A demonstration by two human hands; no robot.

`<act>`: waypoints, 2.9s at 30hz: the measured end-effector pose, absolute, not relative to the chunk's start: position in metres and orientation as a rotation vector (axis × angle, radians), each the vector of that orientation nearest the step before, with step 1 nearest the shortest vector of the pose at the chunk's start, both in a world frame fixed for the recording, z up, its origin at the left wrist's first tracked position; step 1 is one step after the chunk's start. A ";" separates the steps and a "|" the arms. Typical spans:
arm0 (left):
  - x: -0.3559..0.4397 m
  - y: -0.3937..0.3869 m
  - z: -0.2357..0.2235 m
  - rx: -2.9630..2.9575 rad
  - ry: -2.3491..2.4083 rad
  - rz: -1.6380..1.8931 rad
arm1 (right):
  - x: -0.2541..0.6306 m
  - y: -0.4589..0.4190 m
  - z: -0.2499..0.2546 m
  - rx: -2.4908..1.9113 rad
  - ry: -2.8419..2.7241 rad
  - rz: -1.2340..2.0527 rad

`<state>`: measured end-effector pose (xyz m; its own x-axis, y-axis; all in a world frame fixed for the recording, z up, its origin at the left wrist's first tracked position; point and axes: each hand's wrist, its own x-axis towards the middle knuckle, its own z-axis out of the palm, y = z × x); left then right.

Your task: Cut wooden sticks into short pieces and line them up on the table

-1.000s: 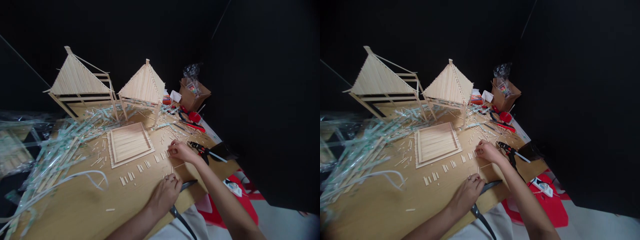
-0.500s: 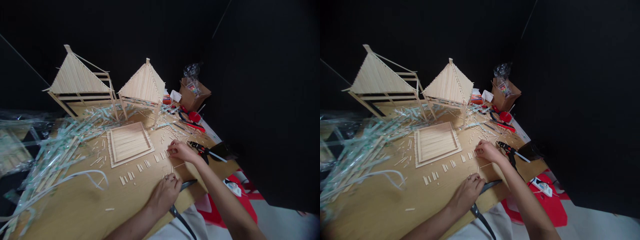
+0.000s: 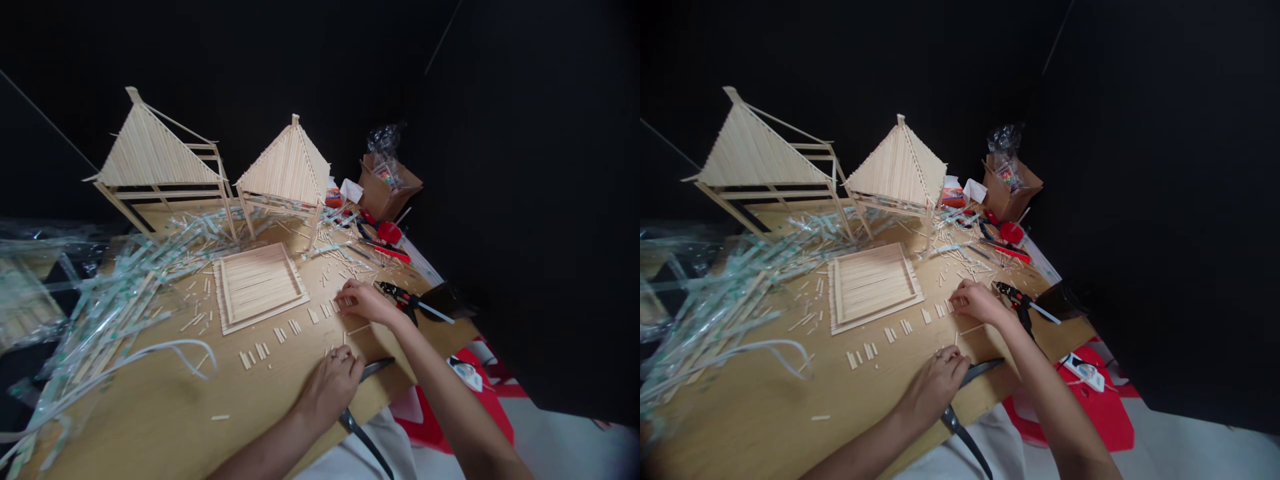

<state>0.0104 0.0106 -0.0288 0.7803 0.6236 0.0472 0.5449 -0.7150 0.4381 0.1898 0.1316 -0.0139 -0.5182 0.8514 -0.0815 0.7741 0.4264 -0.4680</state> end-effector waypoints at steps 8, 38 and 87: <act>0.011 0.011 -0.025 2.573 0.893 0.293 | 0.189 0.130 -0.014 -1.448 -2.503 0.697; -0.002 0.040 -0.009 0.698 0.777 0.670 | 0.184 0.016 0.062 -1.515 -2.231 0.806; -0.009 0.013 0.048 0.460 0.612 0.801 | 0.171 -0.041 0.028 -1.688 -1.965 -0.295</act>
<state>-0.0087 0.0125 0.0481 0.5420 0.7737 -0.3281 -0.5197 0.6154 0.5926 0.1712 -0.0413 0.0282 -0.0807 0.8503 0.5201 0.9655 0.1963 -0.1710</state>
